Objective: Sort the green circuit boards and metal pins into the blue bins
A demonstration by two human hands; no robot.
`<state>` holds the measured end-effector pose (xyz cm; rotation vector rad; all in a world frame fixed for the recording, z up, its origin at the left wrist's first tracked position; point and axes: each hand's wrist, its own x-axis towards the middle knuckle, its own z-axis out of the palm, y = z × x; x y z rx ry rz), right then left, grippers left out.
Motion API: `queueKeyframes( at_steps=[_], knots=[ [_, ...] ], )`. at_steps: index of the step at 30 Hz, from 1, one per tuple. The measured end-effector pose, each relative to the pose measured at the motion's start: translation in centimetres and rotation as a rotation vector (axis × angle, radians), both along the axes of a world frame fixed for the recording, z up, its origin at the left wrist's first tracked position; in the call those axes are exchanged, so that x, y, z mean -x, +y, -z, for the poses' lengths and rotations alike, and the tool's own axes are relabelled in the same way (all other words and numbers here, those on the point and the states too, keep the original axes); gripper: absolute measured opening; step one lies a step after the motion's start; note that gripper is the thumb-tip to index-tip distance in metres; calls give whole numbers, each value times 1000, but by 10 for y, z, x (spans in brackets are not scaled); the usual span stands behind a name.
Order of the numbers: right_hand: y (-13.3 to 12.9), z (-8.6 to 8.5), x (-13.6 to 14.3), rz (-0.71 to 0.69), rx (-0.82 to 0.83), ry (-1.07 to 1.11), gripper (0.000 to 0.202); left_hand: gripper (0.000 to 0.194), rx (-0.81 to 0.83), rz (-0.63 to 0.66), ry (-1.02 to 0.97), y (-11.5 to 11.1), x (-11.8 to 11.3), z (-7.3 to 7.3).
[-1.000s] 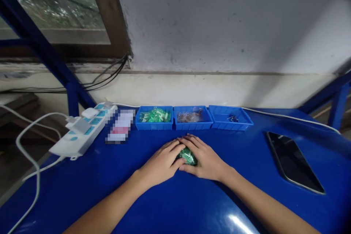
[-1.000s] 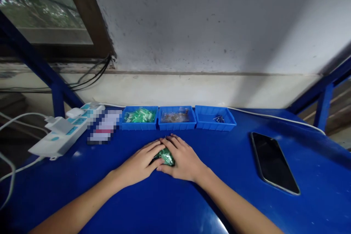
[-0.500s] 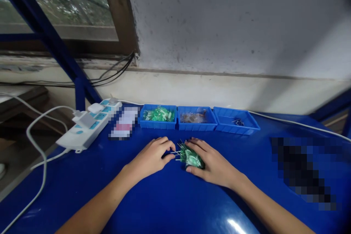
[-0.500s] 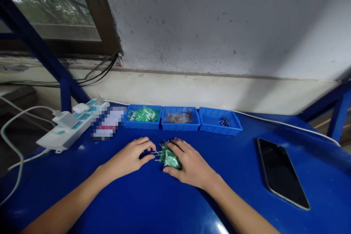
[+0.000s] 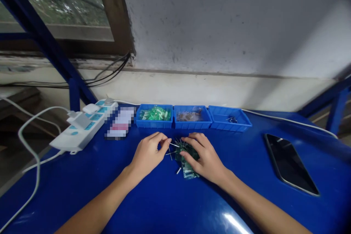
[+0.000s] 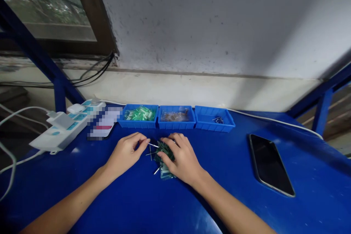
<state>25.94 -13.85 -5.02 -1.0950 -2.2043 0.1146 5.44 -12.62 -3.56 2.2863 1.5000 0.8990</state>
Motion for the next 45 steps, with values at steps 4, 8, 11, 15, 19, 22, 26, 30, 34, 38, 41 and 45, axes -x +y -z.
queueKeyframes(
  at_steps=[4, 8, 11, 15, 19, 22, 26, 30, 34, 38, 41, 45],
  knots=[
    [-2, -3, 7, -13, -60, -59, 17, 33, 6, 17, -164, -4, -6, 0],
    [-2, -9, 8, 22, -139, -86, 16, 29, 73, 101, -240, -5, -5, 0],
    [0, -14, 8, 36, -131, -59, 17, 18, 65, 165, -264, -7, -3, -1],
    [2, -18, 14, -31, -127, -34, 17, 20, -1, 166, -233, -9, 0, -5],
    [4, -25, 7, -121, -159, 14, 17, 26, 49, 207, -139, -6, 1, -4],
    [12, -30, -23, 69, -253, 120, 17, 29, 70, 201, 23, 0, 3, 3],
    [32, -28, -75, 661, -288, 67, 27, 26, 54, 263, 234, 8, 10, 12],
    [39, -19, -84, 739, -141, -15, 41, 15, 45, 286, 275, 14, 18, 8],
    [20, -15, -40, 380, -62, 55, 29, 16, 77, 221, 137, 16, 21, -1],
    [-3, -13, 5, 119, 90, 214, 27, 14, 169, 90, -277, 4, 3, -5],
    [-13, -14, 19, 20, 176, 399, 19, 16, 269, 137, -497, -12, -17, -4],
    [-20, -18, 23, -46, 171, 520, 16, 16, 312, 235, -505, -25, -28, -1]
  ],
)
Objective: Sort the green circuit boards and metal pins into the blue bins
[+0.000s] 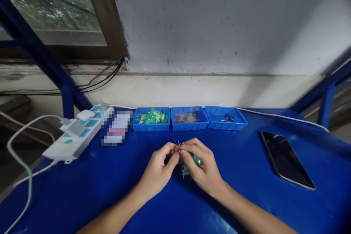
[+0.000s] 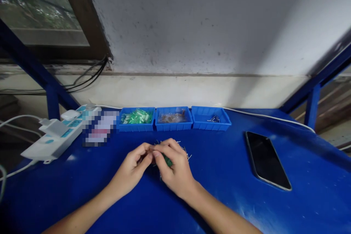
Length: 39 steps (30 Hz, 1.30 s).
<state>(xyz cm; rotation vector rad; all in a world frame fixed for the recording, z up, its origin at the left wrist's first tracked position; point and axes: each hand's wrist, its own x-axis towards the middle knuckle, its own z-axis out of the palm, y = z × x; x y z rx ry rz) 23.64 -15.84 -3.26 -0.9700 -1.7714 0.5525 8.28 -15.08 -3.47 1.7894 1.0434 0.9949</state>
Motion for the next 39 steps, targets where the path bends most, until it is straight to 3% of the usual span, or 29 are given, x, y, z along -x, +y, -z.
queueKeyframes(
  at_steps=[5, 9, 16, 21, 24, 30, 35, 39],
  knots=[
    [0, 5, 0, 6, 70, -160, 12, 28, -304, -89, 170, 6, 13, -1],
    [0, 11, 0, -80, 155, -257, 12, 29, -468, -4, 322, 11, 21, 1],
    [-3, 8, -4, -64, 122, -316, 15, 25, -550, -39, 388, 16, 26, 3],
    [-4, 4, -4, -97, 219, -244, 18, 24, -577, -17, 388, 17, 28, 1],
    [-7, 0, -3, -106, 247, -211, 19, 20, -565, -36, 390, 17, 27, 1],
    [-10, -1, -3, -96, 149, -232, 32, 23, -481, -69, 447, 12, 24, 0],
    [-13, 0, -3, -77, 173, -249, 16, 21, -508, -93, 436, 9, 21, -1],
    [-16, 0, 1, -71, 266, -151, 14, 18, -574, -132, 394, 7, 19, -2]
  ],
)
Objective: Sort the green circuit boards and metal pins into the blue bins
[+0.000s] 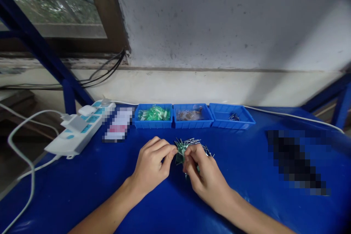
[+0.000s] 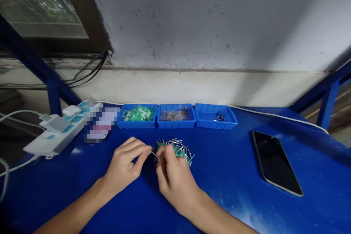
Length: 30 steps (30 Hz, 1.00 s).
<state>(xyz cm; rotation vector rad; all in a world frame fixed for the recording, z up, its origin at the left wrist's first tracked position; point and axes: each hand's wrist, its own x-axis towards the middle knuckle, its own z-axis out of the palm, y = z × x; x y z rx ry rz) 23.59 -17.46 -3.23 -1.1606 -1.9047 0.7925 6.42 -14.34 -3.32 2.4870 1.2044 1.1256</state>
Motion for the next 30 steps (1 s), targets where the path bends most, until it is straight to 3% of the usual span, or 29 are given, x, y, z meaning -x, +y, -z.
queueKeyframes(
  at_steps=[6, 13, 19, 27, 30],
  knots=[
    [2, 2, 3, 18, 108, 171, 9, 11, -57, -64, -31, 3, 1, 1],
    [5, 8, 1, -45, 212, 292, 8, 13, 0, 116, 35, 4, 4, 0],
    [11, 3, -6, 43, 39, 43, 12, 18, 40, 98, 43, -1, 0, -2],
    [21, -2, -19, -18, -338, -272, 10, 27, 167, 57, -109, 5, 1, 0],
    [34, -8, -39, 161, -468, -335, 15, 24, 230, 28, -25, 13, 2, 8]
  ],
)
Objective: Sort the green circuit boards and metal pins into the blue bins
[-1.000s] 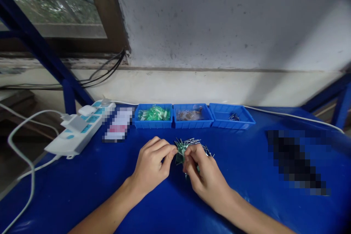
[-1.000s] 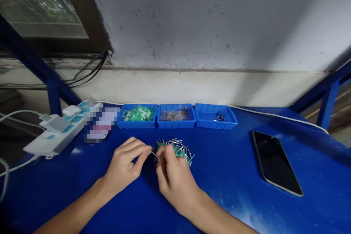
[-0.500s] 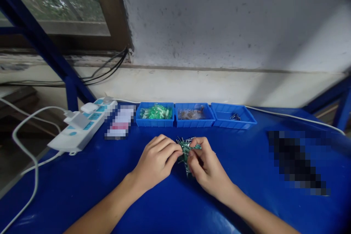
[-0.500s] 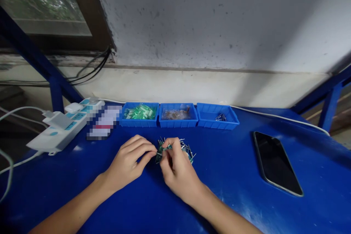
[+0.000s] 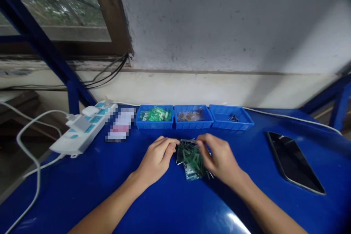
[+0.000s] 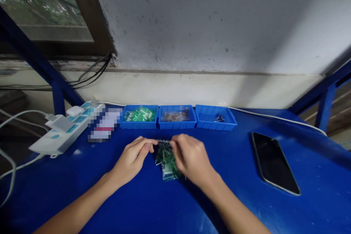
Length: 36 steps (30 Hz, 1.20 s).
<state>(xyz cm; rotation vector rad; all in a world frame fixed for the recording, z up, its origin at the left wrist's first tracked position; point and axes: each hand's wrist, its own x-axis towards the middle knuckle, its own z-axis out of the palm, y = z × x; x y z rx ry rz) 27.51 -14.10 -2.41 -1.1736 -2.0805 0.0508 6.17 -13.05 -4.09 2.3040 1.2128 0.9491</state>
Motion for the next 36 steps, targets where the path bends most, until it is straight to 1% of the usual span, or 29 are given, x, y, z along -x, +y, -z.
queueKeyframes(
  at_steps=[1, 2, 3, 4, 5, 6, 7, 9, 13, 15, 17, 21, 23, 25, 30, 34, 36],
  knots=[
    [6, -3, -11, 121, -50, 14, 17, 25, 3, -17, 65, 4, 1, 3],
    [12, -5, -23, 272, -96, 35, 21, 26, -4, -28, 140, 8, 2, 6],
    [18, -6, -36, 436, -115, 55, 24, 26, -17, -28, 211, 13, 4, 9],
    [23, -7, -48, 559, -95, 55, 29, 24, -30, -18, 271, 16, 5, 12],
    [27, -7, -59, 640, -56, 44, 34, 21, -42, -5, 311, 19, 7, 14],
    [31, -5, -66, 686, -3, 31, 40, 17, -49, 7, 333, 21, 8, 15],
    [33, -3, -70, 692, 50, 20, 44, 13, -56, 11, 341, 22, 9, 16],
    [33, 2, -67, 620, 134, 17, 45, 8, -63, 10, 344, 21, 10, 16],
    [23, 9, -35, 300, 227, 26, 43, 11, -43, 34, 339, 17, 14, 9],
    [16, 9, -18, 161, 257, 16, 40, 12, -38, 8, 306, 17, 18, 4],
    [8, 9, -4, 64, 258, -3, 37, 14, -39, -34, 241, 18, 20, 0],
    [-2, 11, 14, -64, 192, -76, 34, 17, -49, -77, 102, 15, 17, -4],
    [-5, 13, 19, -114, 160, -102, 29, 18, -58, -76, 63, 11, 12, -5],
    [-6, 15, 22, -146, 137, -122, 22, 18, -50, -40, 54, 7, 6, -4],
    [-6, 17, 22, -118, 74, -161, 21, 22, -24, 78, 103, 0, -1, -3],
    [-8, 16, 22, -139, 41, -153, 20, 23, -48, 75, 81, -4, -4, -2],
    [-8, 14, 23, -152, 19, -158, 18, 24, -28, 73, 67, -4, -4, -1]
  ],
)
